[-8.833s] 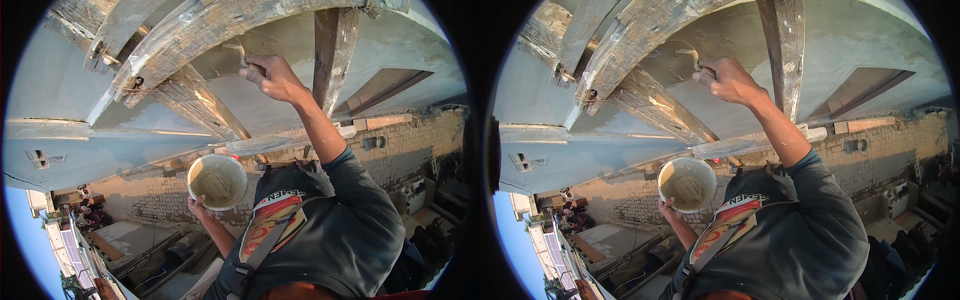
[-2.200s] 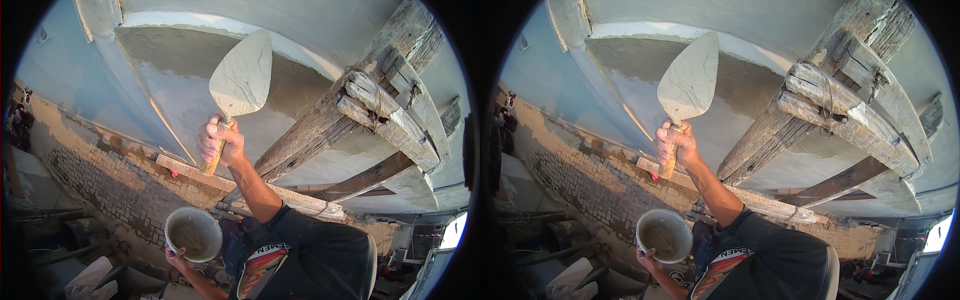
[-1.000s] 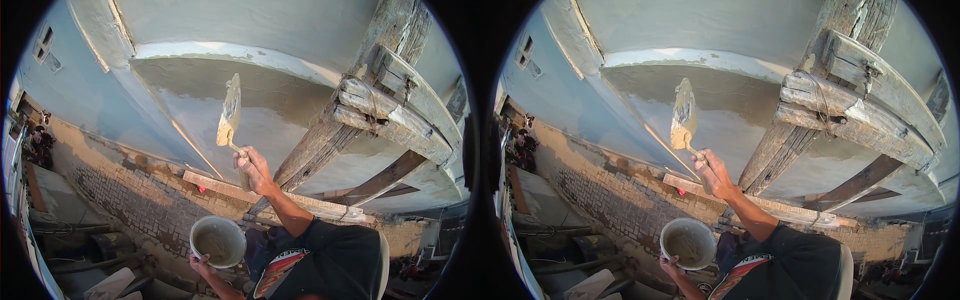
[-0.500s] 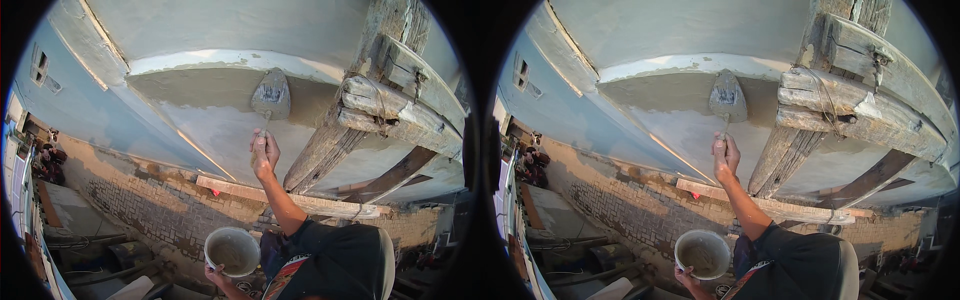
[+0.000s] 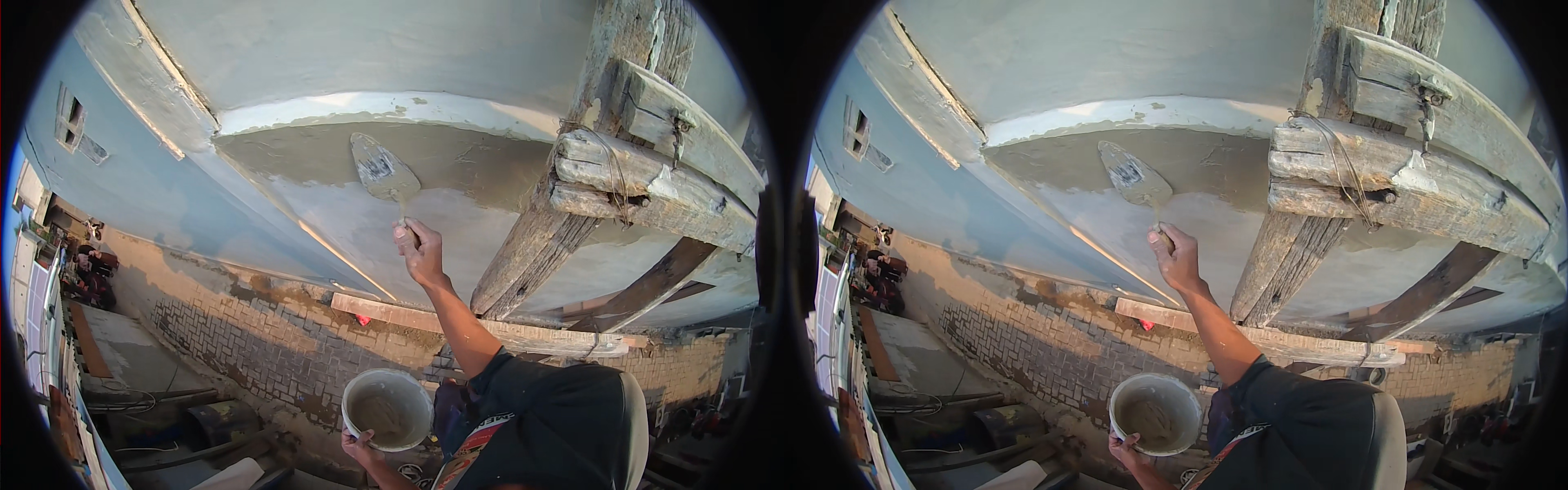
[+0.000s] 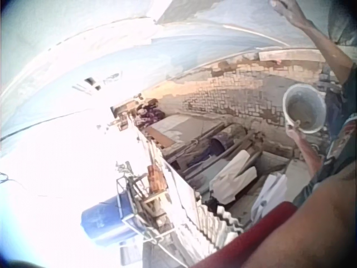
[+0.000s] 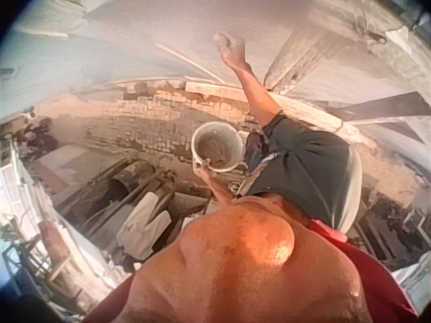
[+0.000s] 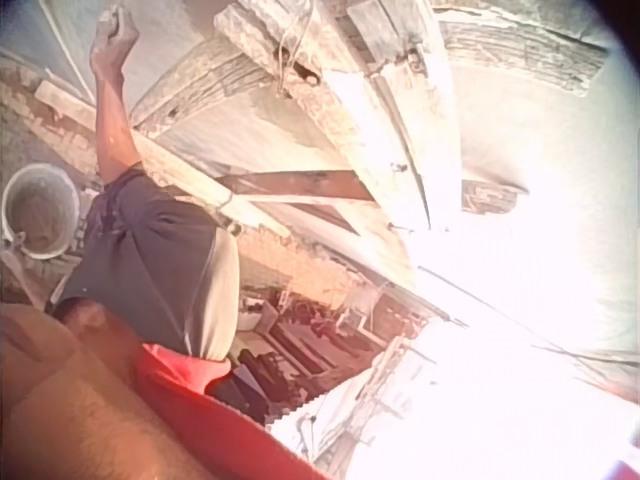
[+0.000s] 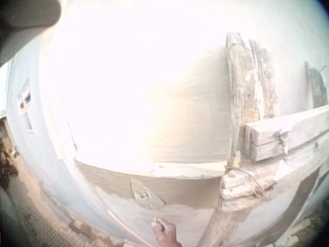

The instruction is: The person applies plaster to a wall using a trowel, taking the material from a bucket and smoothing it over the surface while standing on a wooden scaffold.

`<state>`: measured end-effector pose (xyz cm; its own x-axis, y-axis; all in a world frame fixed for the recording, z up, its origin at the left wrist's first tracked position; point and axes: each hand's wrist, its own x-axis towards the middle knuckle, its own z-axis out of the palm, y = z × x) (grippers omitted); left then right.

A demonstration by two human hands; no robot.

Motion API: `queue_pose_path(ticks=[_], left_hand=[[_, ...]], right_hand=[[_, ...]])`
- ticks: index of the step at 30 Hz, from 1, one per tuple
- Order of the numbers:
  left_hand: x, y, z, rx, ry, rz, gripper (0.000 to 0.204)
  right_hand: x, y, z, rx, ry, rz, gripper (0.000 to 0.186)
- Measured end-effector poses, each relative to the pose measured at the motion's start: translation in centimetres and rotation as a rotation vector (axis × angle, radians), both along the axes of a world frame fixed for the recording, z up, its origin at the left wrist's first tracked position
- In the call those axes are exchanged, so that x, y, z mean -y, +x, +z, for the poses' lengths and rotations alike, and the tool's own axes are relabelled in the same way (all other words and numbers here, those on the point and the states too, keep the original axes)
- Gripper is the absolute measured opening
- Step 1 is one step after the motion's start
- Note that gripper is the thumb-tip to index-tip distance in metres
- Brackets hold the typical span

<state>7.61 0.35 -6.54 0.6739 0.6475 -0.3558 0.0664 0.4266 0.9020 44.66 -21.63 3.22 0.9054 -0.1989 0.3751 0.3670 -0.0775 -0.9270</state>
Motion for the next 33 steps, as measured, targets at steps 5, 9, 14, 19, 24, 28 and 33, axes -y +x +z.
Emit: queue_pose_path(ticks=[5,9,14,19,24,28,33], left_hand=[[0.1,-0.1,-0.2,0.003,0.02,0.029,0.048],[-0.4,-0.3,0.5,-0.008,-0.047,-0.034,0.051],[-0.3,-1.2,0.4,0.005,-0.027,-0.006,0.055],[0.1,-0.7,0.6,-0.027,0.016,-0.009,0.053],[0.3,-0.7,0.9,-0.007,0.044,-0.004,0.052],[0.3,-1.0,1.4,0.018,0.026,0.03,0.046],[0.4,-1.0,1.2,0.004,-0.026,0.025,0.045]], right_hand=[[1.3,-0.5,0.4,0.204,0.179,-0.27,0.033],[2.1,-1.4,1.7,0.279,0.624,-0.336,0.039],[2.0,-1.5,2.8,0.329,0.646,-0.166,0.04],[-0.3,1.3,2.1,0.113,0.234,-0.004,0.035],[-0.7,-0.3,2.1,0.101,-0.176,-0.257,0.032],[2.5,-1.8,3.4,0.142,0.305,-0.426,0.036],[1.8,-1.9,2.9,0.277,0.763,-0.201,0.037]])
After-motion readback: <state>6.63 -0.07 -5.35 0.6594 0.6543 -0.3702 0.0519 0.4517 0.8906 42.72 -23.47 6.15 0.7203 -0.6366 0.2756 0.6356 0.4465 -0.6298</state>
